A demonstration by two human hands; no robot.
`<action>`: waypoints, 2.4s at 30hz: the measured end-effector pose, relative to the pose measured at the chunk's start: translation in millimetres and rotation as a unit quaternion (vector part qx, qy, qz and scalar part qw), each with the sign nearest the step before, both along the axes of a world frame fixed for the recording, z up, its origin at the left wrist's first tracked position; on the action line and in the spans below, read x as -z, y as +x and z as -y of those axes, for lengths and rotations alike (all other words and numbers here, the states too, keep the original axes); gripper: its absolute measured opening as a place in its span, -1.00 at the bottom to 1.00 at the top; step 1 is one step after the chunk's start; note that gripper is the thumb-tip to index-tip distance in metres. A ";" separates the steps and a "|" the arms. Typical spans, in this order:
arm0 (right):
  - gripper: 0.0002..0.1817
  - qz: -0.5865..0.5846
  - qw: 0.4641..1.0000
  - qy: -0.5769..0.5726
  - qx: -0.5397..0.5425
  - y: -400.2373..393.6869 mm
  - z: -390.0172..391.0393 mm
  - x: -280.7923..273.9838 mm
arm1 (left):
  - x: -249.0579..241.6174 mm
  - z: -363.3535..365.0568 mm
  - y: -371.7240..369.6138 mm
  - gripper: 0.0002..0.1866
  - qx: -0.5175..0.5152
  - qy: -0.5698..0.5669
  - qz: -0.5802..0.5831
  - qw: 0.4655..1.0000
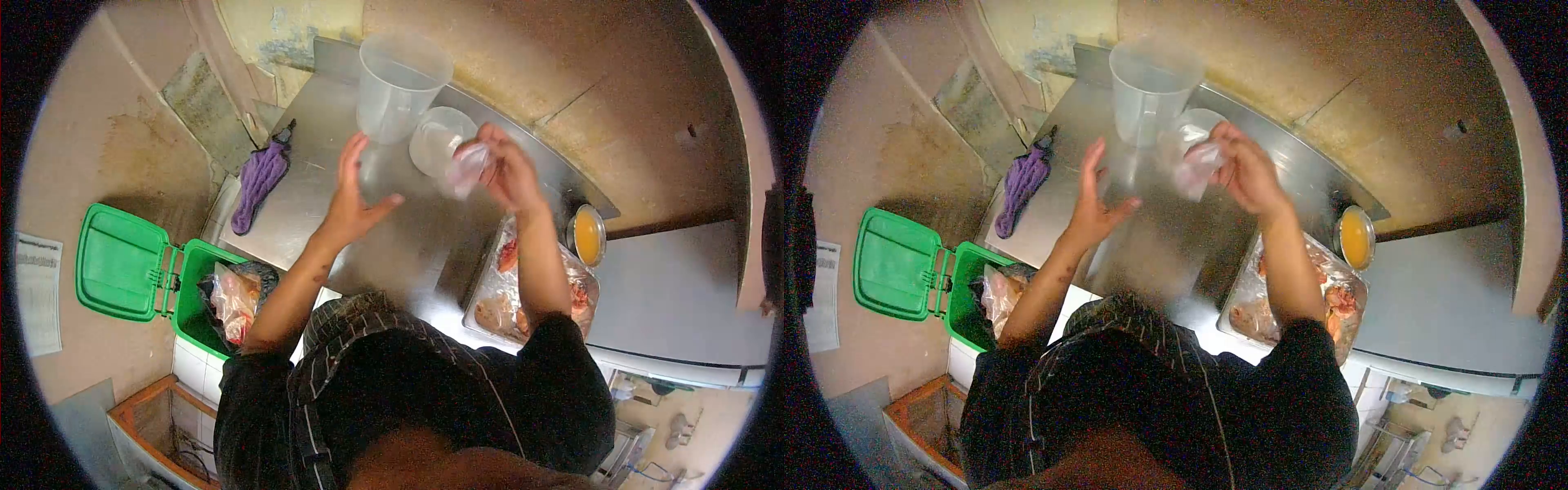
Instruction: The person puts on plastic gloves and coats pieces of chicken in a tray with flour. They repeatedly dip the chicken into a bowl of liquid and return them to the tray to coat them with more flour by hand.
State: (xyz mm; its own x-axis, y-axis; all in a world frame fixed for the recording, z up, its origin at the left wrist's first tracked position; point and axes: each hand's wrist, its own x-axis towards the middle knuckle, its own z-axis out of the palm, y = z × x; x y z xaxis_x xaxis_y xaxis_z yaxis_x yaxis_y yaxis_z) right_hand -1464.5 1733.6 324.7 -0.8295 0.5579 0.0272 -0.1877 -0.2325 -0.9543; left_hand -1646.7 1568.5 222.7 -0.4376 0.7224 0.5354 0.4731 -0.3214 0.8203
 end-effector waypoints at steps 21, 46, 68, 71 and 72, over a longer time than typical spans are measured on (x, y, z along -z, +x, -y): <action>-0.57 0.610 0.546 0.574 0.005 -71.6 -140.4 197.6 | 164.2 52.1 -30.3 -0.88 0.057 -0.289 0.474 0.830; -0.66 0.506 0.632 0.587 0.014 -57.1 -186.2 230.5 | 120.4 112.0 -46.1 -0.40 -0.194 -0.236 0.014 0.952; -0.78 0.273 0.628 0.643 0.342 -14.5 -142.0 34.6 | 49.4 68.2 -43.8 -0.73 -0.020 -0.142 0.049 0.988; -0.81 0.196 0.814 0.428 0.342 -7.5 -122.4 7.6 | 42.8 27.9 -37.6 -0.68 0.059 -0.148 0.077 0.984; -0.82 0.101 0.914 0.257 0.296 -4.3 -115.3 2.8 | 40.0 13.5 -32.9 -0.65 0.097 -0.155 0.090 0.979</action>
